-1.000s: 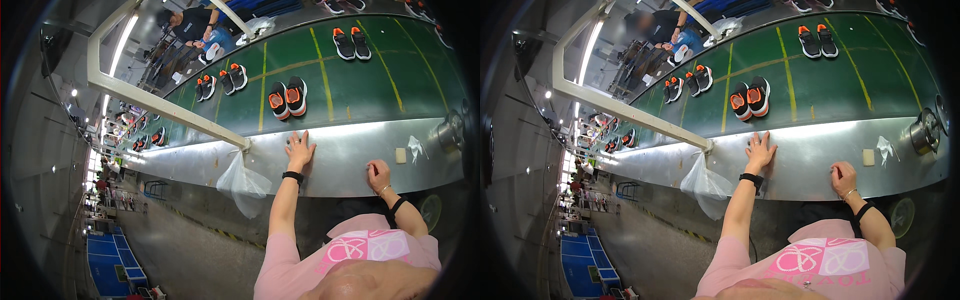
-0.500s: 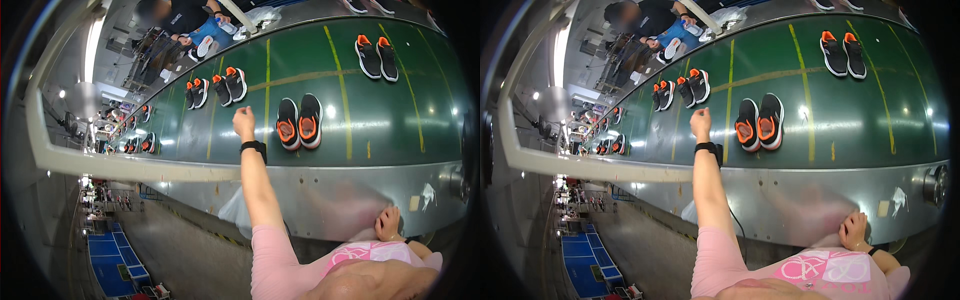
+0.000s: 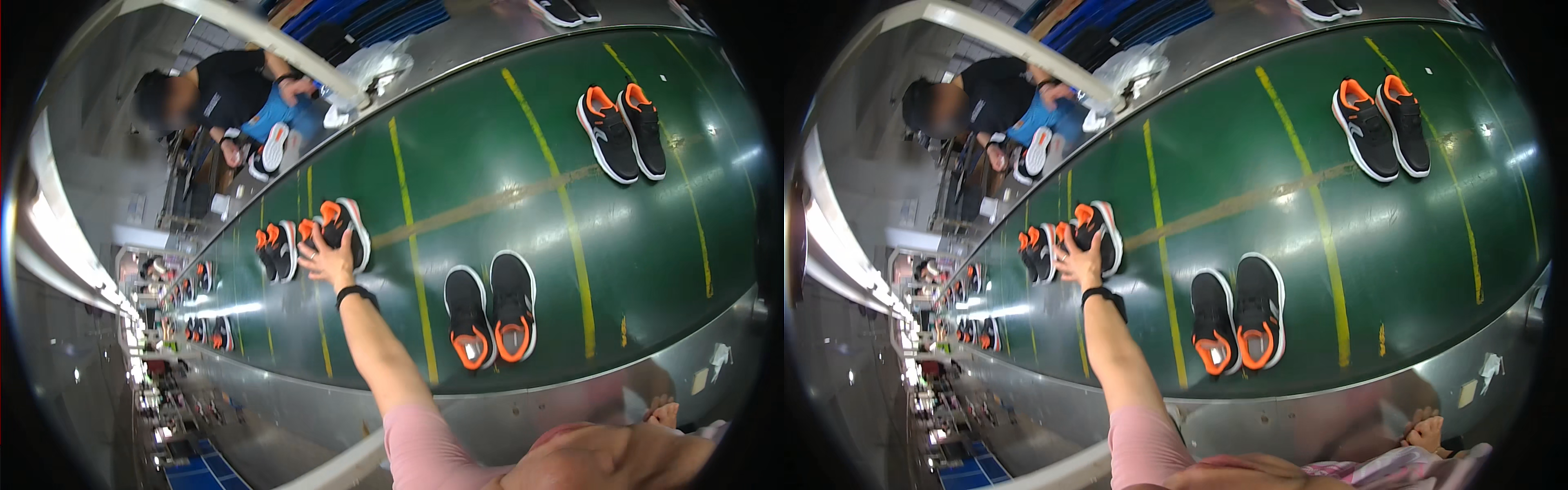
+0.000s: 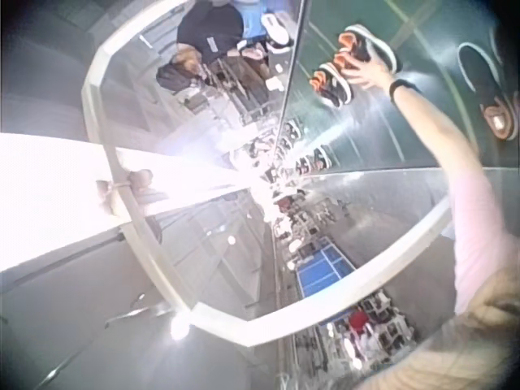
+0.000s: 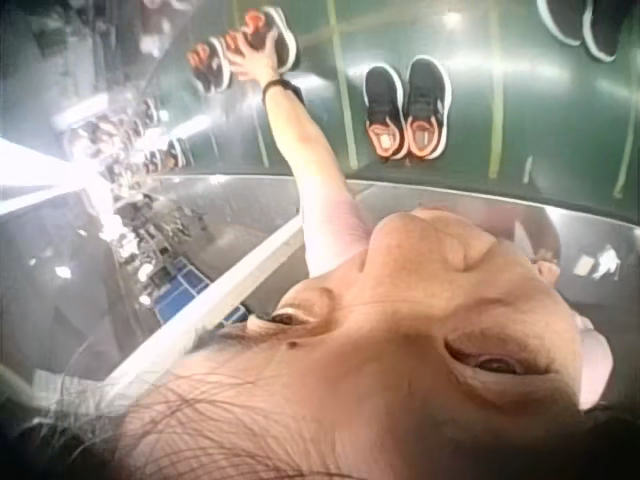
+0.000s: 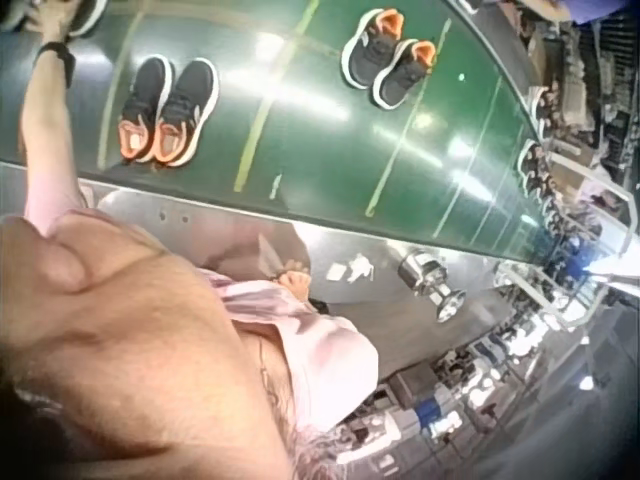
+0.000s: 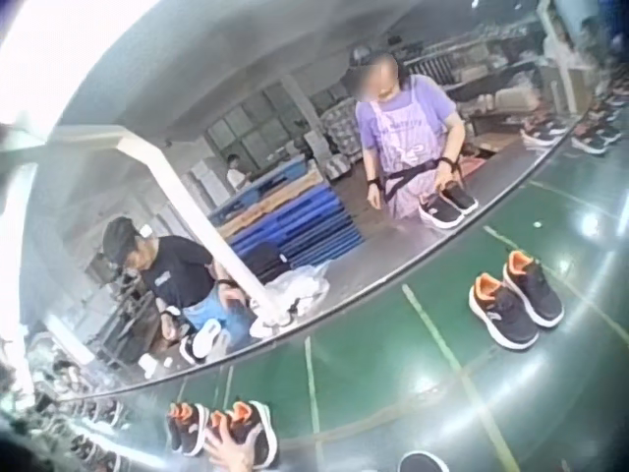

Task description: Inspect and clean shoes on a conveyor belt in a shoe manufacturing facility.

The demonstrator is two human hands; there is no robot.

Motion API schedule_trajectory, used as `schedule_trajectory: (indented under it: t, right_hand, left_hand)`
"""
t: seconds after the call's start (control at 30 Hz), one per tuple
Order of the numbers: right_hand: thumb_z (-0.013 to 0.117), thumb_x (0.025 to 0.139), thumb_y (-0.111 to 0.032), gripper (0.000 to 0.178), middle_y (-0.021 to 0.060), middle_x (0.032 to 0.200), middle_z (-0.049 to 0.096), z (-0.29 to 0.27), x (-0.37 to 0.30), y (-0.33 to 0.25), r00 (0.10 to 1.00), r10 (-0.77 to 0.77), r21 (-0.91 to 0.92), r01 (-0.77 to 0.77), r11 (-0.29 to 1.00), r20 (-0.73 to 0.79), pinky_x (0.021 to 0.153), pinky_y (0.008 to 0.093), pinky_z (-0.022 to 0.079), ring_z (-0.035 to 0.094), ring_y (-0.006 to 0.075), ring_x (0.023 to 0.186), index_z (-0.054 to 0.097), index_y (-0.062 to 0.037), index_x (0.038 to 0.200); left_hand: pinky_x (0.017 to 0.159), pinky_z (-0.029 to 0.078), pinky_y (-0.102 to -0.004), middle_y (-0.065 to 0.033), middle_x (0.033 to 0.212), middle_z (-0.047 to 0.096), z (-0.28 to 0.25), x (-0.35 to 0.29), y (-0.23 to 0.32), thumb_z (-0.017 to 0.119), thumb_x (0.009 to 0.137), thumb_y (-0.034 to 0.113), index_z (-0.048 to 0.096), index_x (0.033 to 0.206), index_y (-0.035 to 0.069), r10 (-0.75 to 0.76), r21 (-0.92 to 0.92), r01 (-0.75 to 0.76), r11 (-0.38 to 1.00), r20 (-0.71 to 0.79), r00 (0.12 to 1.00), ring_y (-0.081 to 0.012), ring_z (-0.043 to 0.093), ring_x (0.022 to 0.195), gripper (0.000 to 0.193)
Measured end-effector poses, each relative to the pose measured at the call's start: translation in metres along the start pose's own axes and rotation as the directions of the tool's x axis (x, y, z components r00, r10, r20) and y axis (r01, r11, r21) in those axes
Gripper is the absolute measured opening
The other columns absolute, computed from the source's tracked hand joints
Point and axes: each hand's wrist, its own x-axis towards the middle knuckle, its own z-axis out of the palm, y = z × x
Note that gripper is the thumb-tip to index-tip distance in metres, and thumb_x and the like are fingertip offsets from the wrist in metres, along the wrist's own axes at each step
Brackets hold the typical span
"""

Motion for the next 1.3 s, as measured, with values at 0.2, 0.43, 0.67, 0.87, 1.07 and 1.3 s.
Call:
schedule_trajectory:
  t: [0.2,0.43,0.67,0.87,1.07,1.3]
  right_hand:
    - [0.067,0.055,-0.087,0.101,0.0124,0.165,0.008,0.115,0.296,-0.125,0.931,-0.3,-0.71,0.354,0.609,0.207,0.109,0.0744,0.006,-0.002,0.0446,0.15,0.038,-0.0493,0.144]
    - [0.063,0.055,-0.088,0.097,0.0045,0.153,0.031,0.114,0.308,-0.181,0.944,-0.328,-0.853,0.202,0.481,0.038,0.102,0.0774,0.011,0.007,0.0412,0.149,0.045,-0.0378,0.136]
    - [0.074,0.053,-0.074,0.092,0.0119,0.137,0.045,0.151,0.26,-0.078,0.98,-0.159,-0.986,-0.101,0.134,-0.122,0.088,0.0855,0.019,0.014,0.0451,0.143,0.051,-0.0283,0.129]
    - [0.073,0.074,-0.046,0.057,0.014,0.121,0.054,-0.007,0.151,-0.01,0.936,-0.225,-0.422,0.095,0.902,-0.272,0.088,0.065,0.039,0.04,0.0387,0.126,0.055,-0.0169,0.12]
    - [0.069,0.079,-0.036,0.046,0.0137,0.115,0.056,-0.043,0.012,0.183,0.914,0.126,0.038,-0.121,0.992,-0.386,0.083,0.0571,0.042,0.047,0.036,0.115,0.056,-0.0142,0.117]
    - [0.065,0.085,-0.024,0.033,0.0132,0.107,0.059,0.006,-0.251,0.223,0.879,0.339,0.632,-0.057,0.773,-0.335,0.077,0.0478,0.046,0.055,0.0328,0.103,0.057,-0.0109,0.115]
  left_hand:
    - [0.112,0.024,-0.0645,-0.0142,0.161,0.022,0.018,0.011,0.067,0.077,0.07,0.064,0.039,0.149,0.03,0.082,-0.044,-0.072,0.996,0.292,0.953,-0.0446,0.011,0.148,0.094]
    - [0.1,0.029,-0.0784,-0.0124,0.154,0.038,0.026,0.037,0.018,0.086,0.064,0.052,0.045,0.142,0.017,0.092,-0.009,-0.091,0.996,0.126,0.988,-0.0444,0.013,0.147,0.094]
    - [0.096,0.027,-0.0823,-0.0092,0.142,0.047,0.004,-0.066,0.119,0.087,0.063,0.039,0.055,0.127,0.018,0.151,-0.159,-0.148,0.976,0.009,0.988,-0.0445,0.013,0.146,0.074]
    - [0.099,0.027,-0.0758,-0.0126,0.134,0.052,-0.075,-0.081,0.073,0.088,0.061,0.036,0.06,0.115,0.019,0.208,-0.251,-0.225,0.942,-0.091,0.974,-0.0432,0.017,0.143,0.063]
    - [0.108,0.035,-0.049,-0.0176,0.131,0.053,-0.197,-0.199,0.192,0.089,0.059,0.032,0.066,0.109,0.016,0.851,-0.406,-0.841,0.359,-0.228,0.473,-0.042,0.032,0.135,0.057]
    - [0.111,0.031,-0.0566,-0.0042,0.131,0.056,-0.279,-0.39,0.137,0.09,0.05,0.027,0.065,0.108,0.02,0.984,-0.278,-0.947,-0.161,0.022,-0.174,-0.0369,0.04,0.132,0.064]
